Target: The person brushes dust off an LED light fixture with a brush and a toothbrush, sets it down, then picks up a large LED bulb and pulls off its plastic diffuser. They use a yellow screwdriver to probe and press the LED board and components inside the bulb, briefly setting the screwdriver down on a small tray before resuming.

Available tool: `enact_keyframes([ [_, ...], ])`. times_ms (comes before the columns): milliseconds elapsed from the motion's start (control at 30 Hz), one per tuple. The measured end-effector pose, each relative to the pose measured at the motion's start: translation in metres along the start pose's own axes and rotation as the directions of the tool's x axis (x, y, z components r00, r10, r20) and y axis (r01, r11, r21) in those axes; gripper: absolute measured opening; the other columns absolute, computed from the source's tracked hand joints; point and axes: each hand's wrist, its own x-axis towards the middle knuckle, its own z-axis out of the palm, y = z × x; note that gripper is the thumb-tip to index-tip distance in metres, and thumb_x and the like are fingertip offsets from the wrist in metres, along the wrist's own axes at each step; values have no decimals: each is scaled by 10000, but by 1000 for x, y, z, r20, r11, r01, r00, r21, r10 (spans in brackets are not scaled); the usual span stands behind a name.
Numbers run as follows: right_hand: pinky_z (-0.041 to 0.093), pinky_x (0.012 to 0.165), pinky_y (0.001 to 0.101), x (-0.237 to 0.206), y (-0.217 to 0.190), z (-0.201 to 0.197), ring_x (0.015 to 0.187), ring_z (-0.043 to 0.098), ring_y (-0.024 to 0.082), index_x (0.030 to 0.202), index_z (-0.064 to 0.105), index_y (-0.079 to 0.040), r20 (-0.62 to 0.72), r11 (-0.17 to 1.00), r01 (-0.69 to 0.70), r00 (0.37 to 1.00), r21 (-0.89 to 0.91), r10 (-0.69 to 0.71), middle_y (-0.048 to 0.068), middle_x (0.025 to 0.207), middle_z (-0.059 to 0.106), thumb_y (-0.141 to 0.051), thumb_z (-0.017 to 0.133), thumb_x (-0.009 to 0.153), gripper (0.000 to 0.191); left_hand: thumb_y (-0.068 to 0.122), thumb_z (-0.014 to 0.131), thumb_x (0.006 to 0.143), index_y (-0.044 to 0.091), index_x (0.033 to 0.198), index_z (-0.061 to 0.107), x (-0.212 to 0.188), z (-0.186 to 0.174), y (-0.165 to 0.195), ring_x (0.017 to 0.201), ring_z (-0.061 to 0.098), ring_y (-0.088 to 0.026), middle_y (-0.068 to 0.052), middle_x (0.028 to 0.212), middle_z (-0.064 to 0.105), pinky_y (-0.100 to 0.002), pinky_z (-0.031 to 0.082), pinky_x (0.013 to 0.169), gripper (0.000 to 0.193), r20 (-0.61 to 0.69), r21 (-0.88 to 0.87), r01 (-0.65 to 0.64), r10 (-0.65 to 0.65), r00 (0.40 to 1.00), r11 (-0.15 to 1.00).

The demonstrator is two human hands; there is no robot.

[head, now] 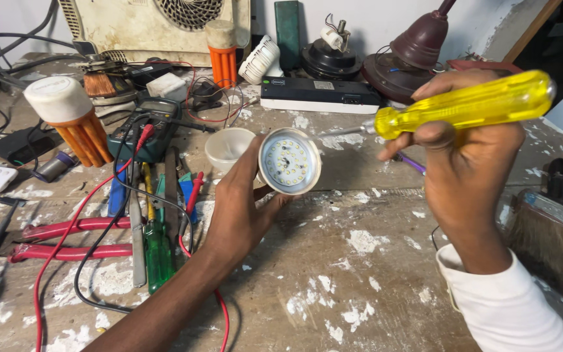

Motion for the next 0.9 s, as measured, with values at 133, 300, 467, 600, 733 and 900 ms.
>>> enact_keyframes([
  [133,663,701,307,-5,0,9,794,683,164,1189,505,30,33,996,59,998,64,-61,181,1091,656,-368,712,1100,458,-45,808,783,16,1543,274,2,1,1,1333,591,-325,-215,1465,511,-387,632,947,930,8,-16,7,-6,1000,1000],
  [300,644,684,280,-11,-8,14,794,738,197,1245,487,10,34,995,100,994,-18,-100,240,1093,710,-459,682,1059,541,-11,816,793,60,1526,288,1,0,4,1311,618,-301,-182,1439,542,-388,649,955,906,54,-21,69,-67,996,997],
  [467,656,698,287,-11,-9,18,798,742,183,1237,477,8,40,995,98,994,-19,-97,243,1109,715,-475,686,1046,560,-25,803,802,57,1526,282,1,-1,4,1321,605,-313,-188,1449,528,-393,646,961,896,58,-32,59,-57,997,998],
  [600,664,706,296,-11,-8,19,837,747,197,1236,479,11,44,995,101,994,0,-101,245,1115,710,-467,699,1045,559,-31,799,795,55,1527,274,1,0,3,1310,612,-313,-193,1446,525,-391,648,962,905,54,-25,58,-57,997,998],
  [733,665,704,304,-12,-6,20,836,750,205,1225,485,12,30,997,72,997,20,-72,242,1105,716,-456,718,1023,561,-24,800,791,59,1526,281,1,0,3,1301,623,-307,-188,1433,538,-388,651,954,903,60,-28,64,-63,996,998],
  [900,667,734,311,-16,-5,22,904,755,215,1209,482,19,25,997,58,998,58,-60,238,1114,716,-440,739,1029,556,-8,810,795,64,1522,280,1,0,5,1292,629,-305,-184,1424,548,-386,653,942,902,65,-15,78,-77,995,997],
])
